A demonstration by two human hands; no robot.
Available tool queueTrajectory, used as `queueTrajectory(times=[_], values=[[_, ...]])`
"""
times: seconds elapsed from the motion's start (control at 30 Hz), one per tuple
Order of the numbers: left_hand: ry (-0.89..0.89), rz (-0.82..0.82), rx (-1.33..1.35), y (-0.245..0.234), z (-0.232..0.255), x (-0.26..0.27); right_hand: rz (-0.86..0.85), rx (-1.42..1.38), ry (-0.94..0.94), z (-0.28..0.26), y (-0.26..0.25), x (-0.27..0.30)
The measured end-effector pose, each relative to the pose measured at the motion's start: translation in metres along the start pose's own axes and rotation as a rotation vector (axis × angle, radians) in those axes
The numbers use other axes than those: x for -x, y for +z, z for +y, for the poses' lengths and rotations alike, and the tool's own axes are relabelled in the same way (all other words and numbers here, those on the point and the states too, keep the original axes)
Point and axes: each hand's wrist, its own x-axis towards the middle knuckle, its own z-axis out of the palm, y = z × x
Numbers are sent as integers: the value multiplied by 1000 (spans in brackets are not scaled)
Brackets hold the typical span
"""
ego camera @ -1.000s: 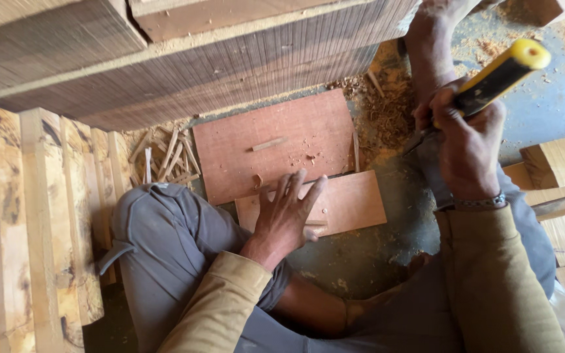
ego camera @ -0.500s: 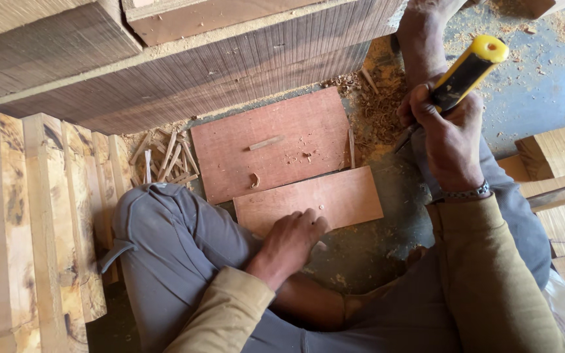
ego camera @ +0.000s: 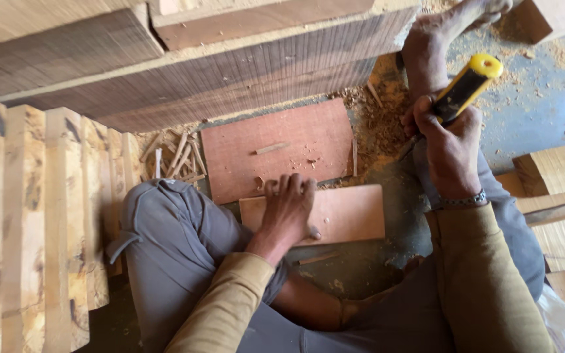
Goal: The person sits on the floor and uses a chisel to carve and shape small wooden dowels. They repeatedly hold the dowels against a larger wooden structure and use the chisel to shave off material, creating wood shavings.
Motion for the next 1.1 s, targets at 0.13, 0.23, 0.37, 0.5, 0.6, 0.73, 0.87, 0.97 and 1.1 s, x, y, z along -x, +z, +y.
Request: queueTrajectory(times=[0.13, 0.23, 0.37, 0.5, 0.6, 0.73, 0.87, 0.97, 1.1], values=[[62, 44, 115, 14, 5, 8, -14, -10, -36, -3, -4, 2], [120, 350, 287, 8, 0, 19, 22, -29, -29, -3, -10, 0], [220, 844, 76, -39, -27, 7, 88, 51, -7, 0, -21, 3], [101, 921, -112, -75, -89, -46, 125, 48, 8, 3, -25, -2], [86, 672, -163, -73, -129, -88, 109, 19, 17, 4, -20, -5], [94, 795, -118, -30, -145, -116, 88, 57, 50, 7, -12, -10], [119, 849, -139, -4, -159, -144, 65, 85, 102, 10, 3, -15], [151, 927, -152, 0, -161, -148, 25, 95, 137, 12, 12, -17], [171, 1005, -223, -5, -152, -144, -31, 98, 135, 15, 15, -10]])
